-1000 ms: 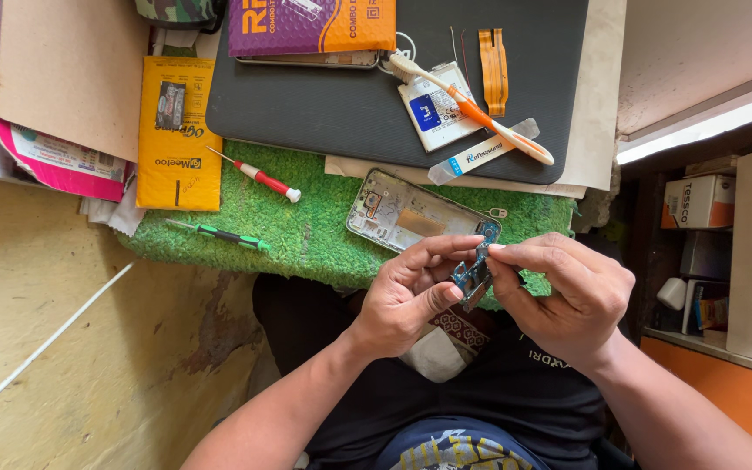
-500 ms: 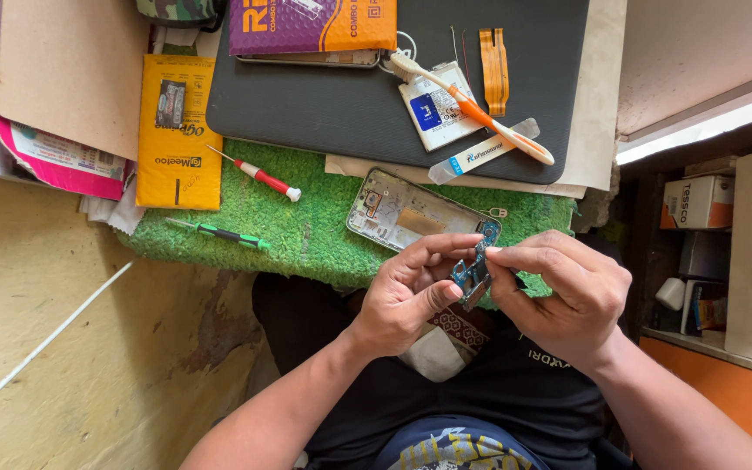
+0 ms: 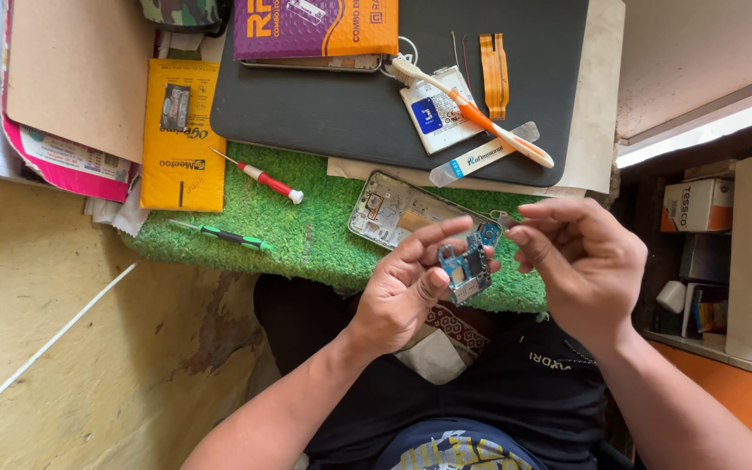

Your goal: The person repairs a mobile phone, working on its internal components by hand. They handle the disassembled phone body, press and seat the motherboard into the frame, fit small parts along the edges, and pick up an orange ribbon-like component from the table at the end.

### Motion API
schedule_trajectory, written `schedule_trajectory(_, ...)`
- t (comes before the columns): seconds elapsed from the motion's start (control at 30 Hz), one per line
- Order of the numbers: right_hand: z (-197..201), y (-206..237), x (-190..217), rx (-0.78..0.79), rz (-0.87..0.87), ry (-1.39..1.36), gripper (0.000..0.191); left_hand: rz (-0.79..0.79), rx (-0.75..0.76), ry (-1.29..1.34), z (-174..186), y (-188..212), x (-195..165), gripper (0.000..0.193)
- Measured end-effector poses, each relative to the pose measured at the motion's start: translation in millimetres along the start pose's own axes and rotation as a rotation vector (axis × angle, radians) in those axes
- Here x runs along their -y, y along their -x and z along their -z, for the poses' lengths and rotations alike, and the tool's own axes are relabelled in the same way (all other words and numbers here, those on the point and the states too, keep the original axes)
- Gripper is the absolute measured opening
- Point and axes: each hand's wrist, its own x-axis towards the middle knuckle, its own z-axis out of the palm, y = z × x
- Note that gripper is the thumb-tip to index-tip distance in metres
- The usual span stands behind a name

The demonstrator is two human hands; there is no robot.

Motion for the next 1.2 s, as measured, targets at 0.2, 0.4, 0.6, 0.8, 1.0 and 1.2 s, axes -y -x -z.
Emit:
schedule_trajectory(0.2, 5.5, -3.0, -7.7, 0.082, -0.173, -0.127, 0.025, 0.010, -0.038, 0.105, 1.5, 0.8, -1.0, 0.060)
schedule_trajectory(0.4, 2.5, 3.9, -1.7, 0.090, -0.198, -0.223, 0.015, 0.031, -0.036, 0.061, 3.8, 2.8, 0.0, 0.060)
schedule_trajectory(0.6, 0.7, 4.0, 1.1, 0.091, -0.189, -0.149, 0.013, 0.043, -0.013, -0.019, 6.4, 4.7, 1.5, 0.057)
schedule_trajectory(0.8, 0.8, 4.8, -0.3, 0.093, -0.176, -0.135, 0.013, 0.046, -0.015, -0.082, 6.8, 6.4, 3.6, 0.055)
schedule_trajectory(1.0, 1.5, 1.9, 0.0, 0.132, -0.135, -0.068, 0.014, 0.050, -0.004, -0.083, 8.5, 6.0, 3.2, 0.056)
schedule_trajectory(1.2, 2.6, -4.0, 9.2, 0.108, 0.305, 0.325, 0.020, 0.046, -0.021, -0.065, 7.5, 5.4, 2.5, 0.057)
